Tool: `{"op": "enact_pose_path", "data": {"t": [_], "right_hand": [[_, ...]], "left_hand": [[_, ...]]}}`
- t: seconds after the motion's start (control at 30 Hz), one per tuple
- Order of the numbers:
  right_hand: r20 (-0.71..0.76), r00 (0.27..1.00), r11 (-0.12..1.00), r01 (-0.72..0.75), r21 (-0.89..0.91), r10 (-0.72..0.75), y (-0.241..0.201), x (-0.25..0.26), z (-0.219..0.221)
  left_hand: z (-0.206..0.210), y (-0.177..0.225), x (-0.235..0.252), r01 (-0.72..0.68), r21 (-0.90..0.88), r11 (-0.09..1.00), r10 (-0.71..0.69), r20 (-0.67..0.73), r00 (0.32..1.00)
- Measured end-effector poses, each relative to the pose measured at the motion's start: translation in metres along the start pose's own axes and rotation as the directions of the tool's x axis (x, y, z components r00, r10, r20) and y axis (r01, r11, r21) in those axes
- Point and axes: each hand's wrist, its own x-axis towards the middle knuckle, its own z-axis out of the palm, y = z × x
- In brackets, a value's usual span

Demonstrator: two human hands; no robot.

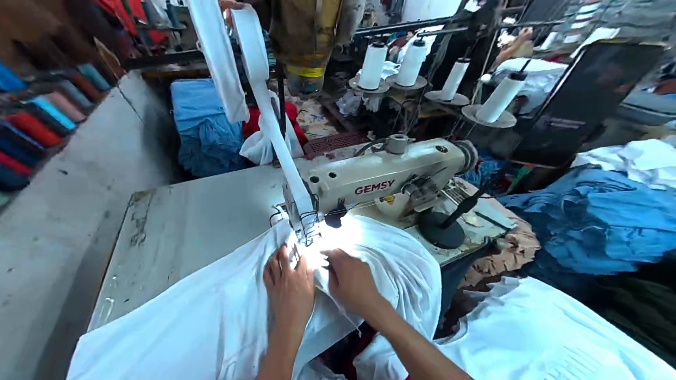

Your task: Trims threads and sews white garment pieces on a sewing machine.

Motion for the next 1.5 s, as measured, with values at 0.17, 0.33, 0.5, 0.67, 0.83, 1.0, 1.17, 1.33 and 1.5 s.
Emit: {"op": "enact_pose_path", "data": {"t": [0.17,0.33,0.5,0.67,0.83,1.0,1.17,1.33,1.5], "right_hand": [[-0.009,0.997,0.996,-0.078,0.032,0.078,0.006,0.006,0.017],[0.021,0.999,0.990,0.034,0.134,-0.037,-0.011,-0.001,0.009],[-0.229,0.956,0.983,0.183,-0.016,-0.181,0.002,0.011,0.044],[-0.175,0.954,0.970,0.236,-0.052,-0.242,0.007,0.019,0.040],[-0.158,0.935,0.948,0.309,-0.080,-0.318,0.011,0.026,0.040],[-0.100,0.928,0.933,0.354,-0.063,-0.359,0.016,0.045,0.034],[-0.161,0.901,0.915,0.391,-0.100,-0.402,0.023,0.061,0.038],[-0.163,0.882,0.896,0.423,-0.137,-0.442,0.031,0.052,0.039],[-0.253,0.865,0.900,0.396,-0.184,-0.433,0.032,0.041,0.044]], "left_hand": [[-0.005,0.000,-0.004,-0.073,0.003,0.997,0.073,-0.032,0.997],[-0.016,-0.009,-0.004,-0.174,-0.146,0.974,0.177,0.010,0.984],[-0.011,-0.023,-0.002,-0.191,-0.122,0.974,0.201,0.077,0.977],[-0.008,-0.032,0.005,-0.231,-0.142,0.963,0.243,0.075,0.967],[-0.003,-0.037,0.010,-0.276,-0.173,0.945,0.278,-0.012,0.960],[-0.008,-0.027,0.019,-0.244,-0.080,0.967,0.241,-0.040,0.970],[-0.024,0.008,0.025,0.095,-0.026,0.995,-0.093,0.096,0.991],[-0.008,0.008,0.019,0.204,-0.024,0.979,-0.204,-0.004,0.979],[-0.002,-0.005,0.018,0.059,0.009,0.998,-0.059,-0.041,0.997]]}}
